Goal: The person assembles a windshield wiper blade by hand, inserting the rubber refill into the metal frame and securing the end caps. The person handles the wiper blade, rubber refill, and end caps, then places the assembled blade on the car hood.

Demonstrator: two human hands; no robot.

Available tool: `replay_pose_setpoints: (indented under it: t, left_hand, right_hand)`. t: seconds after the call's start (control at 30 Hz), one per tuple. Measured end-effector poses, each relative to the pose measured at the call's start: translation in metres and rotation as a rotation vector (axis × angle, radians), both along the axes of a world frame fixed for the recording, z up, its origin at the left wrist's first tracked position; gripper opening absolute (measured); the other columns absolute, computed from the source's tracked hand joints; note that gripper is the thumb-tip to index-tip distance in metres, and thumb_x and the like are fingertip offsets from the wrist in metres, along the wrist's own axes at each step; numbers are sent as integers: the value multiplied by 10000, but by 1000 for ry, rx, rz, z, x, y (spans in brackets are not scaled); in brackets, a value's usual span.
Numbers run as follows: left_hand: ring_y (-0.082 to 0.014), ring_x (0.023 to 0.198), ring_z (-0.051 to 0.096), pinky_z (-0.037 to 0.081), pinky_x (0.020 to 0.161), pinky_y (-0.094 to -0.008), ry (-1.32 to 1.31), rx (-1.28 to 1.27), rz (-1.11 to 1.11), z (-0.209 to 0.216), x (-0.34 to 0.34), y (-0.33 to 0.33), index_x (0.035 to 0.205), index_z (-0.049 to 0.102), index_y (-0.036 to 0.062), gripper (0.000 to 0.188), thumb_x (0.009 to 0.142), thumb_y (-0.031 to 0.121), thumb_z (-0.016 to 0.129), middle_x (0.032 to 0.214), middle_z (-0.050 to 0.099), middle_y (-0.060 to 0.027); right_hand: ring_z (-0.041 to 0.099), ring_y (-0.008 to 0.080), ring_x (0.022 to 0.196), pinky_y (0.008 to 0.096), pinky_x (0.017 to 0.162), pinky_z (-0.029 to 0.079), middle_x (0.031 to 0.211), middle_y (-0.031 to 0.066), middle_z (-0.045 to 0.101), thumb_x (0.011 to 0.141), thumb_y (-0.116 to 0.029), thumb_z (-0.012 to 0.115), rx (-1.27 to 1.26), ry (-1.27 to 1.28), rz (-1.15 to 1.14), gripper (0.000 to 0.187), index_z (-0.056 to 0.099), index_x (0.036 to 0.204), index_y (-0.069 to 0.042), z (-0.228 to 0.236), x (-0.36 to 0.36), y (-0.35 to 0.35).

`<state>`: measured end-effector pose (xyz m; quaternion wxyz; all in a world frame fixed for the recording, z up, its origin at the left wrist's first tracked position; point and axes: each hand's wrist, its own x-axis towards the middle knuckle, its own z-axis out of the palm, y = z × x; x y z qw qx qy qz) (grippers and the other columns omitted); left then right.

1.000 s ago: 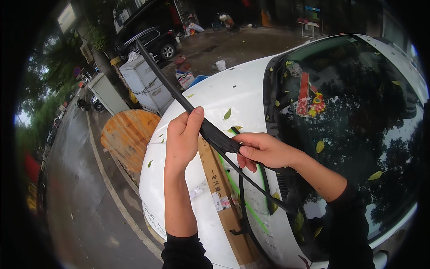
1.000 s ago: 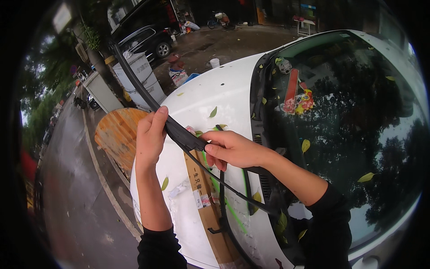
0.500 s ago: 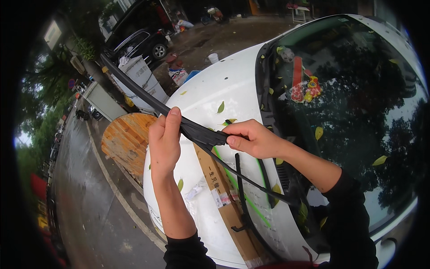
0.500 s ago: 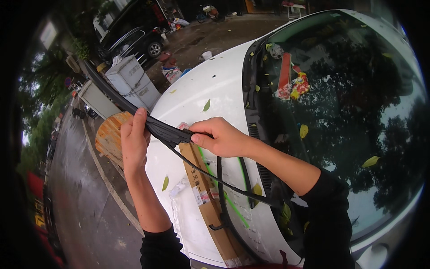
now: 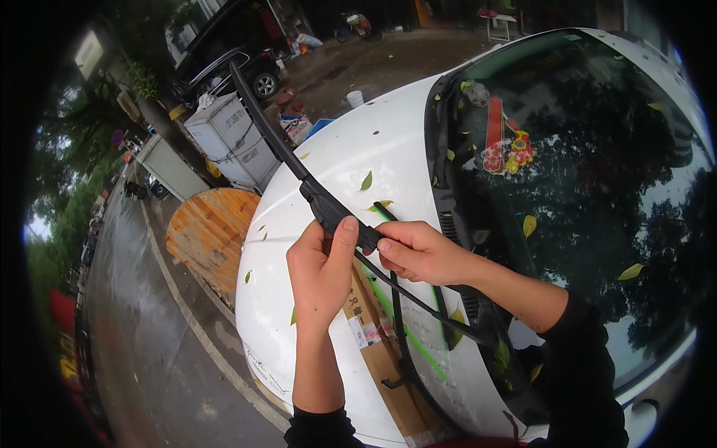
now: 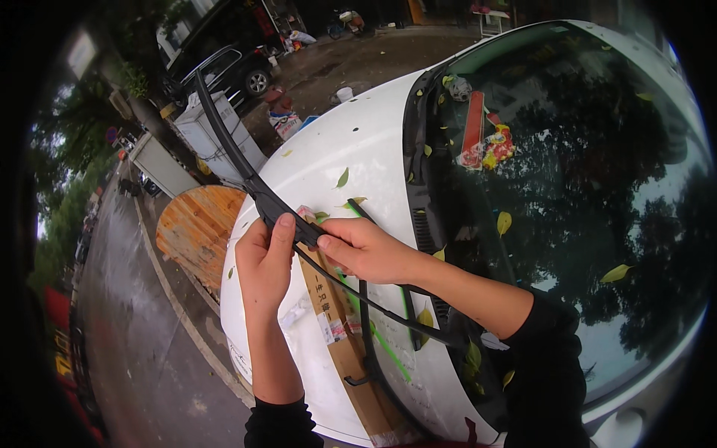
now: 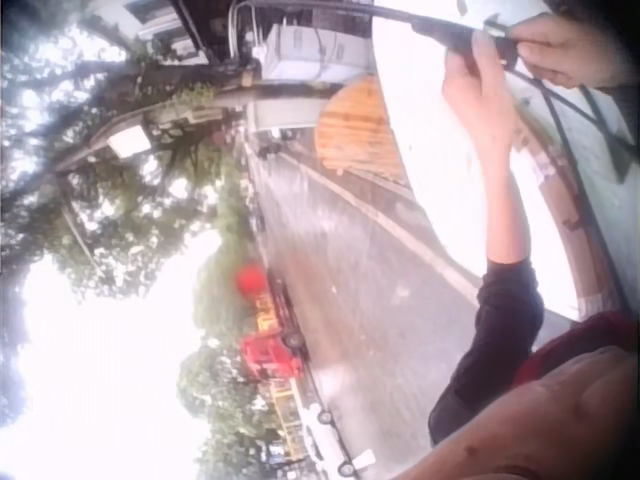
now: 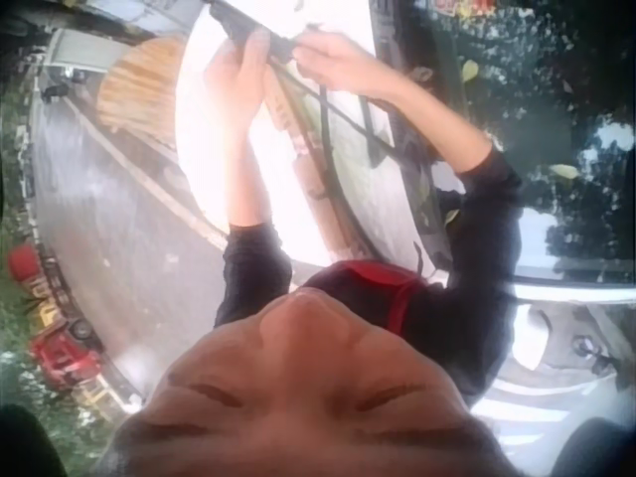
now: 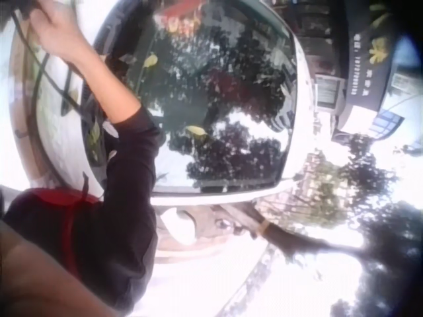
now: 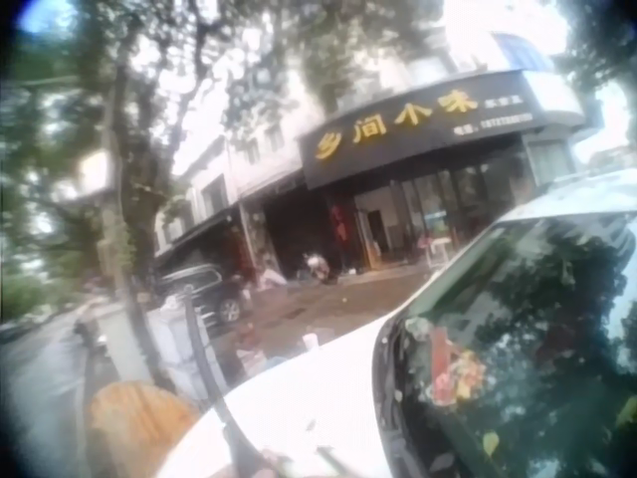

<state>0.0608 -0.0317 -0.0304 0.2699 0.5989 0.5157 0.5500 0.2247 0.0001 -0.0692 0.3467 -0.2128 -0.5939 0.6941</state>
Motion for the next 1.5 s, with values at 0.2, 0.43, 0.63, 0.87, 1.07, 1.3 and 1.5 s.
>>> replay_pose_setpoints:
  t: [0.2,0.43,0.63,0.87,1.07,1.3,1.5]
  left_hand:
    - [-91,515,505,413,490,-275,-40,-37,-62,-42,18,-22,847,613,-24,215,937,170,586,644,630,-64]
    - [-107,533,266,282,488,-261,-1012,-170,-407,-46,39,-30,835,457,67,310,1033,297,392,640,377,-5]
    - [-87,510,225,191,459,-251,-1196,-157,-449,-56,45,-26,818,461,79,404,1041,386,319,602,330,13]
    - [-109,399,282,232,398,-257,-1111,-234,-396,-68,49,-30,676,447,62,574,1028,477,264,492,373,-30]
    - [-100,422,348,275,401,-239,-1120,-222,-366,-72,51,-39,721,490,38,553,1026,464,313,541,440,-37]
    - [-69,454,353,285,416,-221,-1108,-116,-316,-85,59,-39,723,462,63,478,1023,424,372,576,434,-10]
    - [-68,419,263,217,396,-236,-1100,-71,-269,-80,64,-38,733,408,73,462,1028,424,349,542,367,5]
  right_hand:
    - [402,48,581,233,534,363,668,-26,471,995,-113,442,273,-73,-145,174,558,933,1,-6,-2,11]
    - [358,41,581,217,508,316,661,-40,453,968,-108,496,242,-54,-108,161,577,1002,27,-9,0,32]
    - [410,18,563,176,462,293,703,-2,523,995,-234,491,148,-13,-71,326,571,1182,21,-1,3,38]
    - [379,38,592,199,531,350,666,-29,446,1035,-365,381,63,-179,-171,387,544,902,-40,-7,-9,13]
    - [451,55,651,217,606,408,717,-10,516,1036,-373,371,345,-235,-262,413,524,869,-27,-11,-13,5]
    - [435,31,712,197,624,397,794,-36,527,1038,-326,382,354,-254,-358,367,557,912,-29,-17,-18,-2]
    - [428,23,685,189,593,385,780,-38,520,1038,-330,377,300,-241,-405,372,554,894,-36,-13,-26,-1]
